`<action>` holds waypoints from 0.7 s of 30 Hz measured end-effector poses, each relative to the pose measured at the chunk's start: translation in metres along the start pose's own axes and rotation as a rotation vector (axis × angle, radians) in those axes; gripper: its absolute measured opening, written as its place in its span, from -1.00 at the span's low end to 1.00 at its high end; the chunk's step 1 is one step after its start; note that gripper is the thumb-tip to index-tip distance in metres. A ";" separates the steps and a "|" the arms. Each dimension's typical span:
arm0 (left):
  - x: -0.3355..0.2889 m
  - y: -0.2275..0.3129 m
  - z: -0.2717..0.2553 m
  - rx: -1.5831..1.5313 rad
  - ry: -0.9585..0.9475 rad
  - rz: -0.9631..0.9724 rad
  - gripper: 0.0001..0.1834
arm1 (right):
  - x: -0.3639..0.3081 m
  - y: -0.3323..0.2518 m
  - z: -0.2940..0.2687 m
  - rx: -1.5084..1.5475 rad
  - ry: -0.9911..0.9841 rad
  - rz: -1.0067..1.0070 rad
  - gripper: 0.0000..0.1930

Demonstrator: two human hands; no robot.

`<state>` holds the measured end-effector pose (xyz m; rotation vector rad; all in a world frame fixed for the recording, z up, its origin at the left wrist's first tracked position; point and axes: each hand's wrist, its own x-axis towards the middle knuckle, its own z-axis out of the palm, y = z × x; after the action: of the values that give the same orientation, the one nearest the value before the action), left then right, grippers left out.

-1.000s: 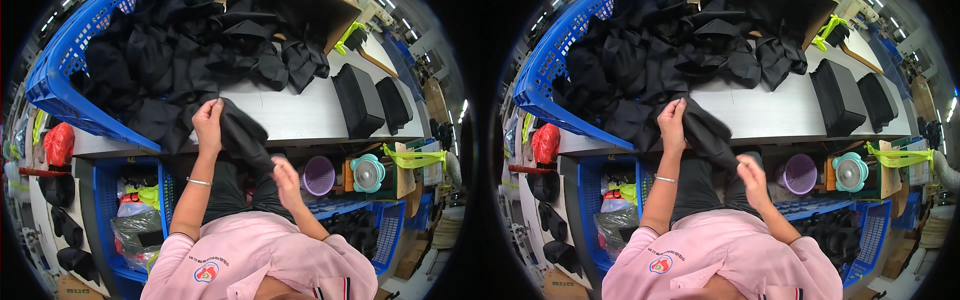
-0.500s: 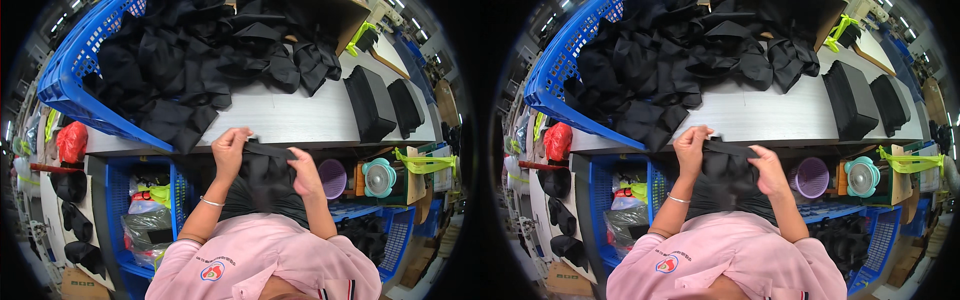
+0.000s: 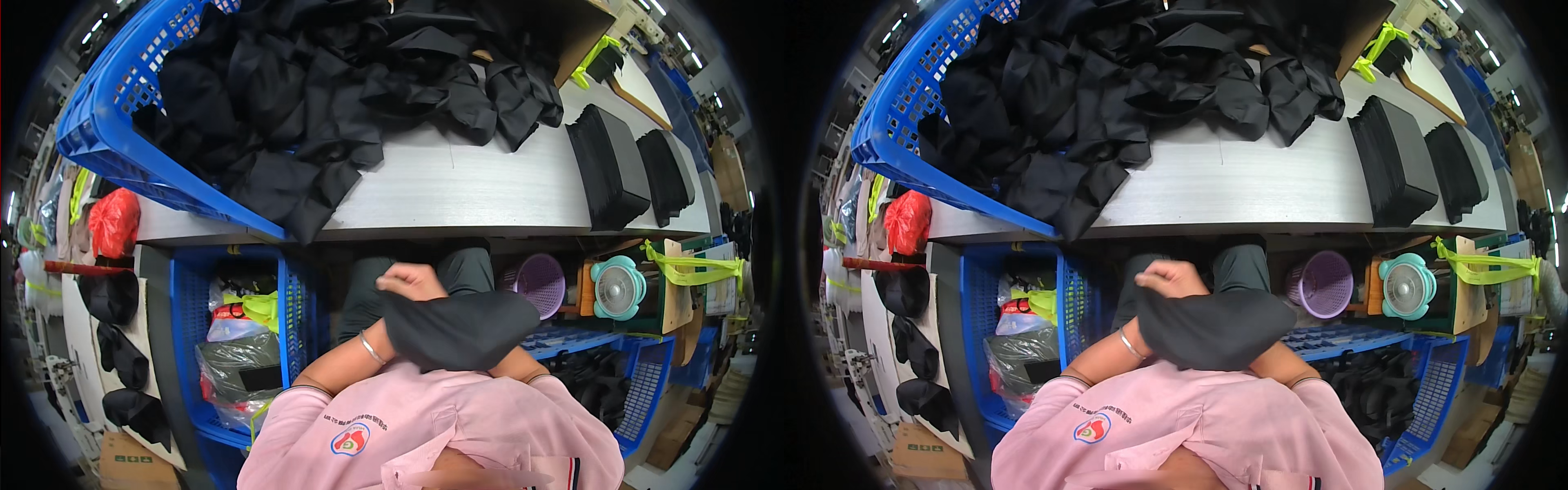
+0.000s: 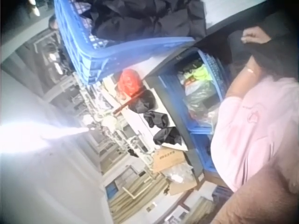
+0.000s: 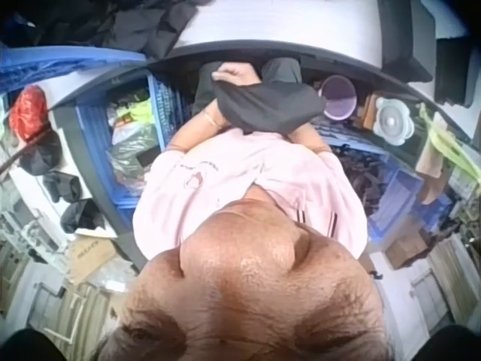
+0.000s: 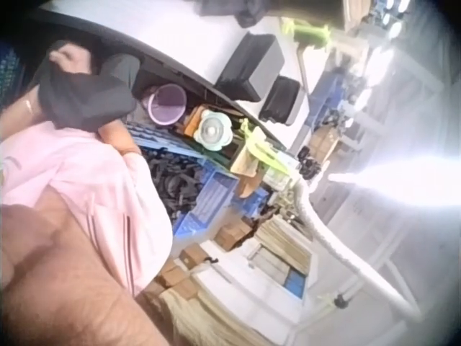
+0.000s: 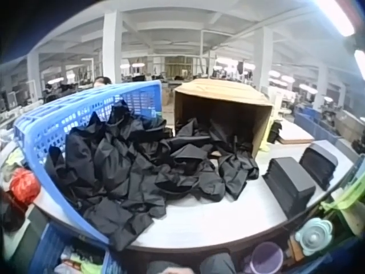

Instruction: Inspecting, folding, and organizing black fabric components at a manufacturing workstation.

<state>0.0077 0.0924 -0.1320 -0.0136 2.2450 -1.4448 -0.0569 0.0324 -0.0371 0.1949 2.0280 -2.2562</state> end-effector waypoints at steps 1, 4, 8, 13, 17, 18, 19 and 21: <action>0.005 -0.013 0.000 -0.355 -0.088 0.350 -0.45 | -0.005 0.018 0.009 -0.021 -0.030 0.040 -0.78; 0.026 -0.076 0.002 -1.408 -0.372 1.405 -0.32 | -0.007 0.054 0.009 0.047 -0.284 0.200 -0.79; 0.034 -0.184 -0.040 -2.282 -1.141 1.572 -0.23 | -0.016 0.054 0.006 0.063 -0.533 0.113 -0.78; 0.140 -0.167 -0.046 -2.942 -0.967 0.953 -0.40 | -0.042 0.040 -0.021 0.063 -0.154 0.209 -0.76; 0.157 -0.194 -0.023 -3.233 -0.812 0.676 -0.30 | -0.055 0.006 -0.065 0.078 0.328 0.091 -0.80; 0.156 -0.195 -0.017 -3.241 -0.706 0.731 -0.29 | -0.057 -0.009 -0.067 0.064 0.398 0.007 -0.79; 0.154 -0.195 -0.014 -3.244 -0.604 0.790 -0.29 | -0.057 -0.028 -0.064 0.053 0.469 -0.045 -0.82; 0.146 -0.193 -0.017 -3.228 -0.723 0.747 -0.27 | -0.052 -0.044 -0.059 -0.086 0.538 -0.177 -0.79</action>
<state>-0.1748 -0.0164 -0.0153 0.5774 -1.3112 -3.3630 -0.0106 0.0948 0.0089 0.7099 2.4750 -2.4052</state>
